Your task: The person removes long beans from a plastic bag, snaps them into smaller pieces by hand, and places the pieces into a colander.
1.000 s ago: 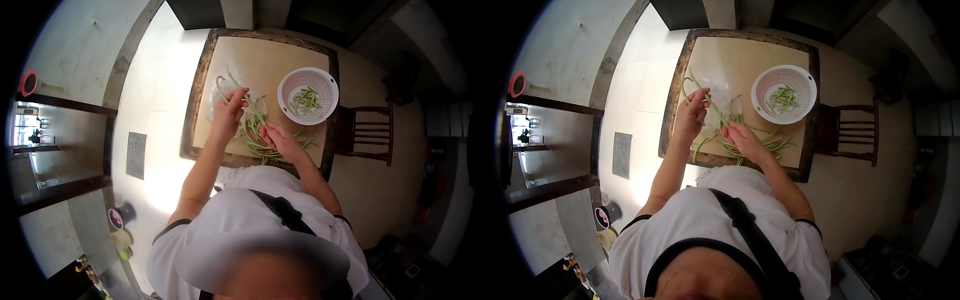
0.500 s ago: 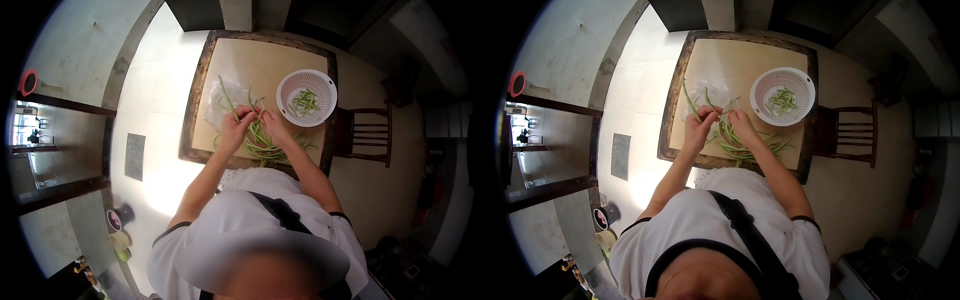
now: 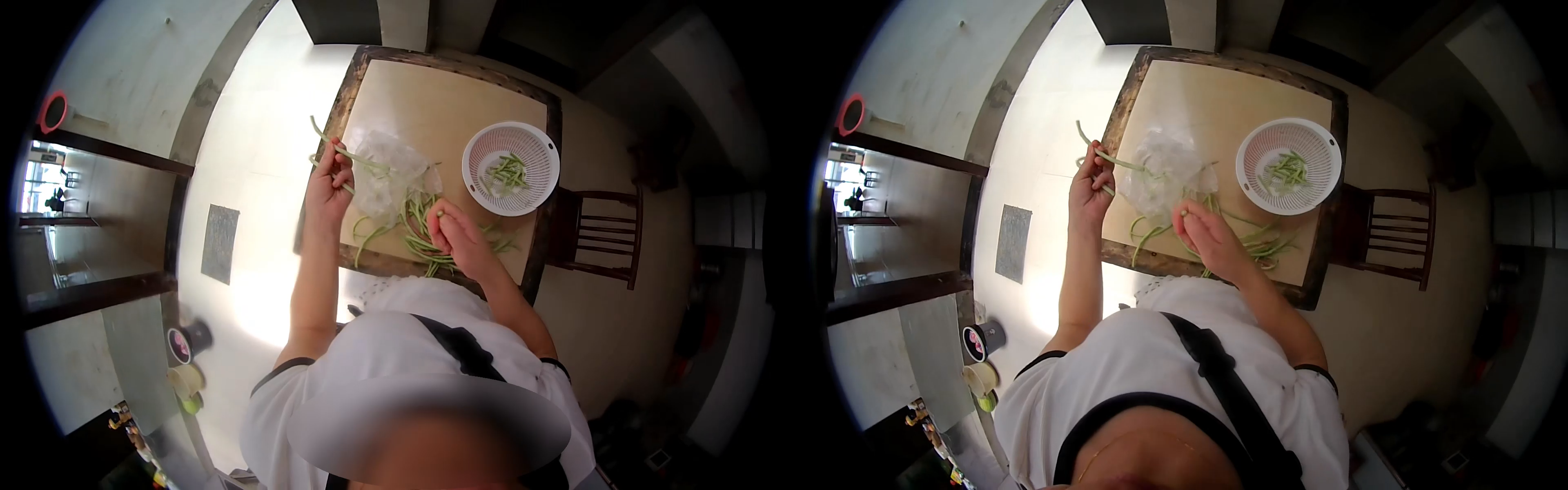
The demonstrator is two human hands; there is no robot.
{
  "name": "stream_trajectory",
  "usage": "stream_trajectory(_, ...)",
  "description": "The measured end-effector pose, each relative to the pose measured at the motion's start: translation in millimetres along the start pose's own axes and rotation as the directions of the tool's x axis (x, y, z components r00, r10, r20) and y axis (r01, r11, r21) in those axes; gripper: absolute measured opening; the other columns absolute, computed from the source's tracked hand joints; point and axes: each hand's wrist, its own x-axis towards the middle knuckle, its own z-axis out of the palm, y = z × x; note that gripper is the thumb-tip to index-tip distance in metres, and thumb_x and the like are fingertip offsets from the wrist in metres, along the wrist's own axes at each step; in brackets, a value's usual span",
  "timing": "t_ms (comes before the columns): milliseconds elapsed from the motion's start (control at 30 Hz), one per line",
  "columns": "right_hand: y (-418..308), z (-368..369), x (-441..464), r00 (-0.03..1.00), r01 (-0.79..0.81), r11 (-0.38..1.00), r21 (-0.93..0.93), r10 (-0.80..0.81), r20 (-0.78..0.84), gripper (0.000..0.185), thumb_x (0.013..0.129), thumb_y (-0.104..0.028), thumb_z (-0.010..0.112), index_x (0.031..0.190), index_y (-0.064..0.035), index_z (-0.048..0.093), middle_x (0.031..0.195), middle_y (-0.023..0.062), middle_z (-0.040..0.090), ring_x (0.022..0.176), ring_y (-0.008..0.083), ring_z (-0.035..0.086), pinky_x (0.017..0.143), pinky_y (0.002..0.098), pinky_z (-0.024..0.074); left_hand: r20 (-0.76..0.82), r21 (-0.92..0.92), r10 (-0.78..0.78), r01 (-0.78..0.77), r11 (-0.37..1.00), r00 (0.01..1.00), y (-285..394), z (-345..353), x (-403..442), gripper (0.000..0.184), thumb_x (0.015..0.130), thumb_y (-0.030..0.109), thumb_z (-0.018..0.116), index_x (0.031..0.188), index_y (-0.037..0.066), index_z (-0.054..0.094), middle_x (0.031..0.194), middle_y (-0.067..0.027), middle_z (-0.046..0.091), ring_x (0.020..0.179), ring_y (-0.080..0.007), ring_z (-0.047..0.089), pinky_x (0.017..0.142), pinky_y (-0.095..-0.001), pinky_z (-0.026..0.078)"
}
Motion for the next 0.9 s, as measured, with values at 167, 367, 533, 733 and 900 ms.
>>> stream_trajectory(167,7,-6,22,0.951,0.041,0.946,0.323,0.063,-0.303,0.016,0.087,-0.016,0.035,0.085,-0.0049,0.046,0.065,-0.0009,0.042,0.056,0.0051,0.037,0.051,0.0182,0.0329,0.006,0.506,-0.142,0.120,0.854,0.990,-24,21,-19,0.018,0.081,0.013,0.053,0.095,0.001,0.053,0.079,-0.0036,0.055,0.056,-0.0042,0.046,0.034,-0.0115,0.025)
stream_trajectory(367,13,-2,23,0.987,-0.158,0.964,0.214,0.163,-0.006,0.018,0.087,-0.017,0.035,0.082,-0.0061,0.049,0.065,-0.0019,0.043,0.057,0.0049,0.037,0.053,0.0171,0.0314,0.067,0.726,-0.197,0.088,0.682,0.978,-55,28,-27,0.020,0.082,0.015,0.053,0.095,0.001,0.054,0.079,-0.0003,0.053,0.058,-0.0024,0.042,0.039,-0.0123,0.027)
stream_trajectory(533,21,7,21,0.989,-0.113,0.966,0.233,0.132,-0.070,0.019,0.086,-0.019,0.037,0.078,-0.0067,0.049,0.062,-0.0031,0.041,0.052,0.0040,0.034,0.048,0.0174,0.0277,0.109,0.848,-0.118,-0.030,0.529,0.987,-63,28,-29,0.018,0.081,0.015,0.054,0.092,0.002,0.058,0.075,0.0018,0.052,0.058,-0.0020,0.041,0.046,-0.0141,0.031)
stream_trajectory(733,42,2,27,0.954,-0.151,0.955,0.255,0.208,-0.214,0.021,0.085,-0.021,0.038,0.073,-0.0067,0.048,0.055,-0.0044,0.037,0.046,0.0037,0.029,0.041,0.0185,0.0222,0.277,0.920,-0.084,-0.240,0.309,0.957,-70,21,-31,0.015,0.080,0.010,0.054,0.089,0.000,0.060,0.072,-0.0008,0.054,0.060,-0.0044,0.044,0.052,-0.0173,0.036)
stream_trajectory(900,49,-3,39,0.898,-0.178,0.971,0.162,0.227,-0.376,0.021,0.085,-0.019,0.041,0.070,-0.0070,0.046,0.054,-0.0056,0.034,0.046,0.0019,0.030,0.041,0.0184,0.0231,0.428,0.901,0.006,-0.427,0.080,0.904,-82,2,-33,0.014,0.079,0.007,0.055,0.088,-0.002,0.060,0.072,-0.0045,0.054,0.062,-0.0071,0.050,0.055,-0.0186,0.039)
